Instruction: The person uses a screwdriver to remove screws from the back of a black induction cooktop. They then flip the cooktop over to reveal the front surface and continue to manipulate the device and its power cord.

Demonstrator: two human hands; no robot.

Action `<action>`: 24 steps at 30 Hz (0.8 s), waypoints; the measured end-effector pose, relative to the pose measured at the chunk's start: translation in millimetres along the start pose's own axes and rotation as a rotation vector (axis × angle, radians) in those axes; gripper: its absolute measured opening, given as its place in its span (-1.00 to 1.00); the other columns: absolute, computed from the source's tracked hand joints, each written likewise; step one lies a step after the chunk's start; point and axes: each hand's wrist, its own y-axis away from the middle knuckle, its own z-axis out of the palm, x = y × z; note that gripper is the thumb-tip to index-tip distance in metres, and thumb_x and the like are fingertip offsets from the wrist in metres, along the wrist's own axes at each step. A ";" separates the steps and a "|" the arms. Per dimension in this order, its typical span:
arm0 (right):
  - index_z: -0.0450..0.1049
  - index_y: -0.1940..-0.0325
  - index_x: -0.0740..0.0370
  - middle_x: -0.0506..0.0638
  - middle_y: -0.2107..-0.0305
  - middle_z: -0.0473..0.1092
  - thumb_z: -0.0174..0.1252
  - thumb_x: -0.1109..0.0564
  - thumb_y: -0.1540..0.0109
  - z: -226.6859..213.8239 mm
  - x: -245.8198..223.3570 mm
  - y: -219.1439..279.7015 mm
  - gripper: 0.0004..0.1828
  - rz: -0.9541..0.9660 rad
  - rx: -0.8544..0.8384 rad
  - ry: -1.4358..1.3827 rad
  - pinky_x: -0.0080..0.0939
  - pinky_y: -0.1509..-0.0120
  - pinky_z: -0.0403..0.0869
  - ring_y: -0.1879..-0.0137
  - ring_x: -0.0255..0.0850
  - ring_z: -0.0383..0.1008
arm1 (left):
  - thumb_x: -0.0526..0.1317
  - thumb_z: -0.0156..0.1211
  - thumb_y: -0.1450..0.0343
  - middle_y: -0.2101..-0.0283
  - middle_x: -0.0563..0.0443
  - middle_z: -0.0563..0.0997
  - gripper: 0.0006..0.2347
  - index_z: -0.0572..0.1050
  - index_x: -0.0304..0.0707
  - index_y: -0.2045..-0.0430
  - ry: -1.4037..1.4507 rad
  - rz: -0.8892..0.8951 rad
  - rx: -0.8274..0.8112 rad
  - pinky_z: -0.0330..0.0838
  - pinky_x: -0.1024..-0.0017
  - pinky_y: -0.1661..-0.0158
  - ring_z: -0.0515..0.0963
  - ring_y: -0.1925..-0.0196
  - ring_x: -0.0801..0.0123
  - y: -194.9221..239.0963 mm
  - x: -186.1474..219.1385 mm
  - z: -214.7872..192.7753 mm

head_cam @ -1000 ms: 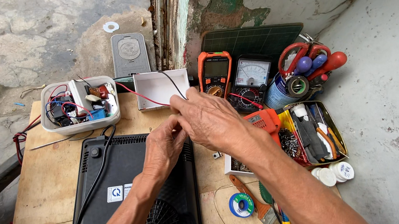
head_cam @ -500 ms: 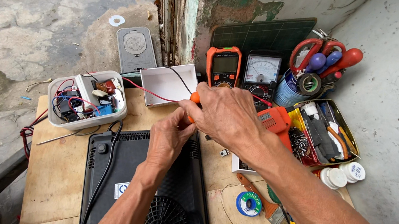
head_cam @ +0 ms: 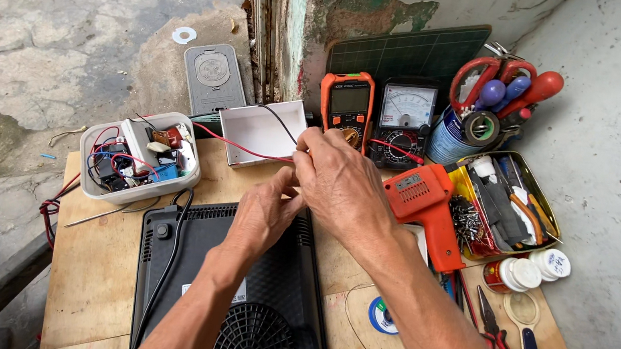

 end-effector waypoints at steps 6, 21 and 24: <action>0.34 -0.41 -0.01 0.21 -0.03 0.47 -0.02 0.05 -0.47 -11.9 -35.8 28.6 -0.60 0.046 0.044 -0.057 0.21 -0.12 0.67 -0.06 0.14 0.70 | -0.06 0.32 -0.52 0.29 -0.06 0.83 -0.85 0.63 -0.07 0.31 -0.058 0.036 0.035 0.60 -0.11 0.12 0.82 0.06 -0.12 -3.3 -22.1 9.4; 0.47 -0.30 0.01 0.19 -0.02 0.54 0.09 -0.03 -0.45 -13.0 -20.4 5.3 -0.66 0.087 0.057 -0.089 0.34 -0.17 0.63 -0.08 0.25 0.70 | 0.00 0.35 -0.45 0.28 -0.11 0.80 -0.77 0.53 -0.09 0.23 -0.161 0.004 -0.001 0.58 -0.22 0.04 0.77 0.06 -0.26 4.7 31.4 -11.5; 0.42 -0.34 0.02 0.23 -0.04 0.55 0.10 -0.03 -0.44 -15.3 -20.4 1.6 -0.61 0.127 0.053 -0.113 0.35 -0.20 0.62 -0.13 0.25 0.69 | -0.13 0.15 -0.59 0.38 -0.03 0.79 -0.87 0.58 0.01 0.33 -0.089 0.002 -0.077 0.61 -0.01 0.13 0.79 0.11 -0.19 13.6 12.7 -6.2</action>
